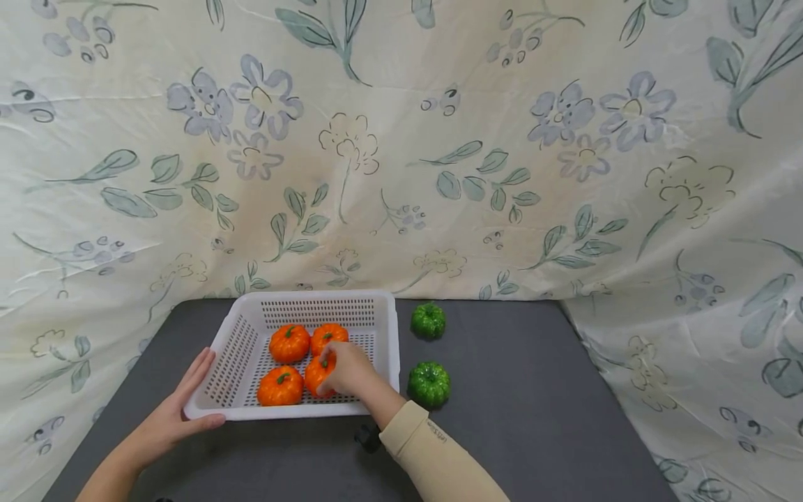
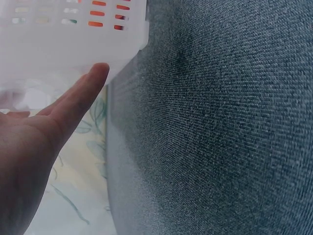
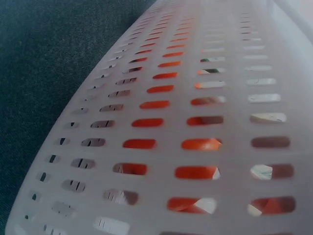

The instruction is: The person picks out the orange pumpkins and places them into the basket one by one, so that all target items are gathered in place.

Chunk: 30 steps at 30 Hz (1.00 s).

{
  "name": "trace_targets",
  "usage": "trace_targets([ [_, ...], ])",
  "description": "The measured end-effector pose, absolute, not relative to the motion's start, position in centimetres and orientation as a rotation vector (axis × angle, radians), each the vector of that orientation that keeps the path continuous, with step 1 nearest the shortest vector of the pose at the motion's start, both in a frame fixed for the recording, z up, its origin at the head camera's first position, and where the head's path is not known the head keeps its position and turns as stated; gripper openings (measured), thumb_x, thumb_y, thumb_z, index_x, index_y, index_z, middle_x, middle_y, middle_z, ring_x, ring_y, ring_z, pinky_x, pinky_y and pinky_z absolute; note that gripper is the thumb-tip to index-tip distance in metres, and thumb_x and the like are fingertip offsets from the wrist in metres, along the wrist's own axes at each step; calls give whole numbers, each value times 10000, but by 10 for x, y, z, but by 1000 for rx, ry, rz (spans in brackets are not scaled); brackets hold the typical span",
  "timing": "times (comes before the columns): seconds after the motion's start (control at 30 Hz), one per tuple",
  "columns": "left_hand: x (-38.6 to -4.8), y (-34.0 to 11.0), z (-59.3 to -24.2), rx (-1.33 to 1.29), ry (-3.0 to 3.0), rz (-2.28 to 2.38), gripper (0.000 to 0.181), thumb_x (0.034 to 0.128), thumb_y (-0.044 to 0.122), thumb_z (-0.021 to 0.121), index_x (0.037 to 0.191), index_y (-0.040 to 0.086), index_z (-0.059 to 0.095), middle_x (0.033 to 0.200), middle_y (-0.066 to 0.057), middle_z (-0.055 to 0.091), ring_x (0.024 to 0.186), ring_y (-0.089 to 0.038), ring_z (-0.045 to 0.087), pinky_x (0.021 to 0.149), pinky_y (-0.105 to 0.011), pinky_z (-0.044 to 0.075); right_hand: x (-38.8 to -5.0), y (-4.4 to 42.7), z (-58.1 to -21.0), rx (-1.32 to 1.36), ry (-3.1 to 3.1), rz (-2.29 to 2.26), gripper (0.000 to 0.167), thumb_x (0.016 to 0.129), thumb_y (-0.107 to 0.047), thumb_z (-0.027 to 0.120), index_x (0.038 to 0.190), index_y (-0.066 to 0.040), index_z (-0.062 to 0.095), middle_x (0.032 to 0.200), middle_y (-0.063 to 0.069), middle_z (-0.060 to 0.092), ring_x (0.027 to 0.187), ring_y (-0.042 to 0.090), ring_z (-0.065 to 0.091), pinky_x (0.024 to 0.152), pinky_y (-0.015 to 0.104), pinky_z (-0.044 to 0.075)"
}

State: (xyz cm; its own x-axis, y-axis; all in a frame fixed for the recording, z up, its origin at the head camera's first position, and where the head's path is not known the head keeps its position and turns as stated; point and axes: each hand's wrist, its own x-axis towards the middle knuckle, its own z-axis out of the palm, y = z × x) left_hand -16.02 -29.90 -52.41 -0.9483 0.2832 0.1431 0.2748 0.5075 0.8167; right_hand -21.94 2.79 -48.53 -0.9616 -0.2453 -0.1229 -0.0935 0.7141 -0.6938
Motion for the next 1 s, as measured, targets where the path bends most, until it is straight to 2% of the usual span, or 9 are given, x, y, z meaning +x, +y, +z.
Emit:
trace_targets([
  [0.33, -161, -296, -523, 522, 2712, 1483, 1089, 852, 183, 797, 1640, 258, 49, 1697, -91, -124, 1396, -483, 203, 915, -53, 319, -221, 25, -488, -221, 2676, -1012, 414, 686, -103, 931, 970, -203, 647, 1127, 50, 619, 960, 242, 524, 831, 436, 486],
  [0.47, -162, -296, -522, 511, 2716, 1464, 1090, 852, 189, 798, 1639, 259, 46, 1698, -92, -122, 1404, -483, 193, 917, -50, 305, -221, 25, -489, -212, 2683, -1019, 450, 685, -97, 930, 1009, -196, 634, 1121, 50, 615, 963, 243, 528, 877, 458, 488],
  [0.67, -161, -297, -523, 499, 2700, 1485, 1091, 854, 169, 793, 1637, 283, 42, 1699, -45, -140, 1436, -490, 126, 932, -23, 237, -219, 27, -488, -228, 2724, -1107, 554, 692, -113, 932, 1121, -199, 592, 1223, 53, 615, 1025, 236, 553, 954, 492, 492],
  [0.8, -160, -298, -523, 470, 2693, 1482, 1089, 858, 181, 791, 1633, 313, 38, 1698, 0, -153, 1464, -495, 73, 1010, -62, 183, -216, 29, -482, -252, 2746, -1118, 555, 708, -151, 928, 1157, -194, 603, 1245, 60, 621, 1051, 239, 563, 970, 502, 490],
  [0.93, -160, -298, -523, 449, 2710, 1440, 1091, 862, 217, 790, 1633, 315, 25, 1698, -14, -162, 1457, -495, 96, 976, -68, 222, -212, 34, -474, -299, 2742, -1118, 537, 715, -176, 926, 1165, -190, 633, 1252, 69, 631, 1078, 246, 578, 962, 491, 492],
  [1.0, -160, -299, -522, 436, 2707, 1427, 1096, 861, 226, 790, 1633, 314, 17, 1696, -16, -172, 1457, -495, 93, 1029, -138, 258, -209, 37, -468, -331, 2733, -1136, 533, 724, -182, 921, 1178, -179, 642, 1276, 91, 628, 1108, 270, 584, 962, 492, 489],
])
